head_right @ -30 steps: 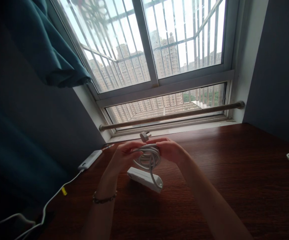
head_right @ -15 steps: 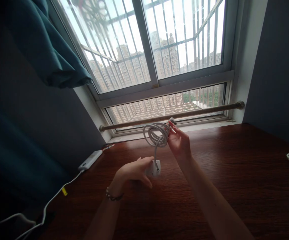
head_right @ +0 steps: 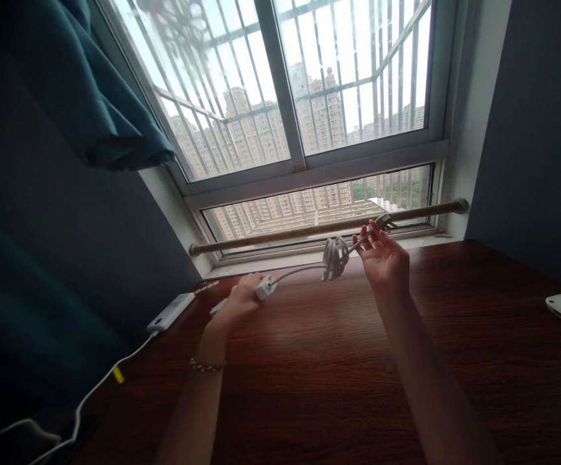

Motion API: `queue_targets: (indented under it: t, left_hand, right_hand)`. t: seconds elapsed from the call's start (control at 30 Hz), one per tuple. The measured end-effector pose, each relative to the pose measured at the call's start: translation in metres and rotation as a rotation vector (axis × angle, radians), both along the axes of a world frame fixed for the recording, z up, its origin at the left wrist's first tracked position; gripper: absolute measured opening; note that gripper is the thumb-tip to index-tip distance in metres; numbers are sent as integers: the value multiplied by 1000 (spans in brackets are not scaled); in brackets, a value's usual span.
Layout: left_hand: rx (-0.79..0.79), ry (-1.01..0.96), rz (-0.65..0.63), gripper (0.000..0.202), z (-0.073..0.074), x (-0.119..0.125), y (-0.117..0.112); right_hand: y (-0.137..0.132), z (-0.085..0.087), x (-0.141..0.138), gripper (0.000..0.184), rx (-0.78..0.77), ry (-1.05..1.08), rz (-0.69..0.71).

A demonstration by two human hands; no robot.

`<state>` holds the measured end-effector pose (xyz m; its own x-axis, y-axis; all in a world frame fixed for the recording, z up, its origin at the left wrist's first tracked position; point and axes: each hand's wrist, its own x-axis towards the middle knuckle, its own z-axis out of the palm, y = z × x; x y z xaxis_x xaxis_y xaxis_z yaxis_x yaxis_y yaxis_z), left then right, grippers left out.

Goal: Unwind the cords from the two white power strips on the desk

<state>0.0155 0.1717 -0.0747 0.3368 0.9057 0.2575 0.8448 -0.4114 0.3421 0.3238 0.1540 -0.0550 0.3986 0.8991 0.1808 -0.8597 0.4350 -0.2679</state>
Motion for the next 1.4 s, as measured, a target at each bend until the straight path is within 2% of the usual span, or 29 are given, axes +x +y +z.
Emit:
queue_targets:
  t: [0.1, 0.2, 0.33, 0.5, 0.63, 0.73, 0.93, 1.2, 1.4]
  left_hand:
    - [182, 96, 241, 44, -4, -15, 15]
    - [271, 161, 379, 49, -19, -28, 30]
    - [325, 223, 450, 49, -41, -46, 43]
    - [325, 249, 519, 48, -64, -59, 52]
    - [299, 267, 523, 51, -83, -62, 60]
    - [253, 284, 492, 52, -96, -64, 64]
    - [183, 304, 465, 52, -112, -69, 69]
    - [169, 307, 433, 44, -116, -64, 71]
    - [152, 309, 408, 43, -120, -61, 72]
  right_hand:
    - [10, -11, -1, 17, -77, 22, 19]
    - [20, -24, -13, 15, -137, 34, 54]
    - [36, -46, -28, 13, -174, -21, 89]
    - [56, -87, -38, 15, -173, -90, 140]
    - [65, -118, -43, 18, -212, -122, 185]
    - [68, -132, -44, 18, -247, -127, 195]
    - [69, -140, -46, 19, -287, -121, 212]
    - [75, -157, -51, 13, -533, -147, 115]
    - [76, -158, -55, 12, -661, -267, 84]
